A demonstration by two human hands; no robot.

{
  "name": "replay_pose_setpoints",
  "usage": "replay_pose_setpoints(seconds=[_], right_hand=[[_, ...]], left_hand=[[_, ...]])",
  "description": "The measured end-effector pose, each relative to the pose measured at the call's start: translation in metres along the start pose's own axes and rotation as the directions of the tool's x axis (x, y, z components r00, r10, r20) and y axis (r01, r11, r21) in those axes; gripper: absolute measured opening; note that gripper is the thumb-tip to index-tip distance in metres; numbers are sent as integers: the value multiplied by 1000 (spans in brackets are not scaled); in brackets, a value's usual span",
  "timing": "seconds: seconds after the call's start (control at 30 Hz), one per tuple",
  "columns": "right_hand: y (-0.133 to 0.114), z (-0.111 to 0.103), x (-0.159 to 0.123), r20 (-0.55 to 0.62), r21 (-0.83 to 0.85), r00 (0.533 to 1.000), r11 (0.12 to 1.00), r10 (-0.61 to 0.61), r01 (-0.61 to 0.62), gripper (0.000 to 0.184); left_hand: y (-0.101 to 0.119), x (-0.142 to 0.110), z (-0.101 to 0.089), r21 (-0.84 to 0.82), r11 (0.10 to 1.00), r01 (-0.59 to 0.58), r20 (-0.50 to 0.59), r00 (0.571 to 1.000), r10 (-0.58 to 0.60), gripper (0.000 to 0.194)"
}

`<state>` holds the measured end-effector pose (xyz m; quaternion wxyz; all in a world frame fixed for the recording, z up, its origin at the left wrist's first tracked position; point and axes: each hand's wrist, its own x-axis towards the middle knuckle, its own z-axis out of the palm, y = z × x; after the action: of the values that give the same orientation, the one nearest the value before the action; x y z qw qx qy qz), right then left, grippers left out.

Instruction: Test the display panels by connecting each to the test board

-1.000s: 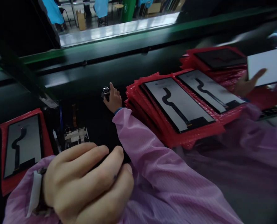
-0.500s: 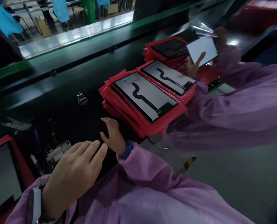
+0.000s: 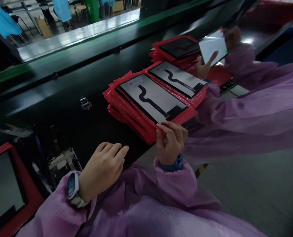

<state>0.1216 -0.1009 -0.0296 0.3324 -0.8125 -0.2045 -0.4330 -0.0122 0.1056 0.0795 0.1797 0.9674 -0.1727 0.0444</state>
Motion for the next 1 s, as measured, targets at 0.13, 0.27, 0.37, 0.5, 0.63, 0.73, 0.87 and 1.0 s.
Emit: replay_pose_setpoints(seconds=[0.13, 0.27, 0.37, 0.5, 0.63, 0.73, 0.87, 1.0], right_hand=[[-4, -5, 6, -38, 69, 999, 998, -1, 4, 8], [-34, -21, 3, -37, 182, 993, 976, -114, 119, 9], [-64, -34, -11, 11, 289, 977, 936, -214, 202, 10], [-89, -40, -34, -9, 426, 960, 867, -280, 257, 14], [-91, -36, -48, -59, 571, 955, 775, -292, 272, 10], [-85, -29, -54, 31, 657, 947, 721, -318, 221, 35], [-78, -22, -53, 330, 635, 894, 772, -304, 29, 39], [-78, -15, -19, 541, 560, 791, 824, -284, -87, 29]], left_hand=[[2, 12, 25, -751, 597, 284, 188, 958, -219, 39], [6, 39, 47, -873, -417, 253, 402, 858, -320, 54], [10, 57, 56, -810, -548, 208, 459, 806, -373, 61], [16, 51, 52, -826, -519, 219, 496, 720, -485, 50], [10, 10, 41, -810, -559, 178, 531, 626, -571, 32], [-10, -26, 38, -796, -581, 167, 562, 558, -610, 28], [-36, -58, 43, -795, -579, 178, 588, 457, -667, 31], [-43, -63, 53, -837, -525, 154, 538, 405, -739, 30]])
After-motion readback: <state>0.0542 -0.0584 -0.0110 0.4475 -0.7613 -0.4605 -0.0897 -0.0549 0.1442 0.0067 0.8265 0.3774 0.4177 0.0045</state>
